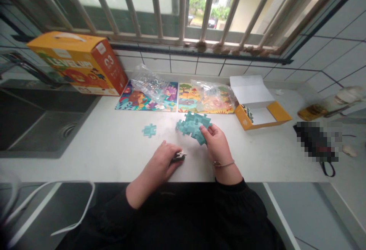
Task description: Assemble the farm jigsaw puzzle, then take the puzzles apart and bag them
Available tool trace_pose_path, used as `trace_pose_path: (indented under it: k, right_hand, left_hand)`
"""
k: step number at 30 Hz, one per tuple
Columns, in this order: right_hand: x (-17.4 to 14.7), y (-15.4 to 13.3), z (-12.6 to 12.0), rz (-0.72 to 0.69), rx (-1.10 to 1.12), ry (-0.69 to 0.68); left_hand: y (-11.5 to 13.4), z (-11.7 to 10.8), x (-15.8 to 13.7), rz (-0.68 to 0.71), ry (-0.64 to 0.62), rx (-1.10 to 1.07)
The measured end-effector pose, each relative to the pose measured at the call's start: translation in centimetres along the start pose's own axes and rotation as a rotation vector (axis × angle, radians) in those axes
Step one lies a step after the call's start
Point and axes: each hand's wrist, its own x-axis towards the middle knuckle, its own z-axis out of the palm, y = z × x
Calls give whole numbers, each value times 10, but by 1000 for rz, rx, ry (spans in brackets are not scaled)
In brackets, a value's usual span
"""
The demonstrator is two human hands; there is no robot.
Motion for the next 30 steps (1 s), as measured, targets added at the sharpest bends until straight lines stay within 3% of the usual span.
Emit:
trace_pose_path:
  k: [2,6,8,17,23,28,30]
  right_hand:
    - [0,2,-5,49,77,0]
    - [0,8,-17,69,-73,53]
    - [-1,10,-21,73,-47,61]
    - [0,8,-16,25,-79,35]
    - [-13,6,1,-94,-306,-68]
    - [-30,5,21,-97,-443,-323]
    - [-33,4,24,-163,-483,-352]
  left_hand:
    - [-1,1,-1,8,2,-9]
    - [-4,4,-2,-1,25,-11]
    - [-4,4,-3,-9,23,-14]
    - [-1,1,-1,-16,17,-5]
    - [1,-1,-2,-41,80,25]
    - [-2,1,-3,-43,68,-62]
    - [-4,2,-4,-50,51,-119]
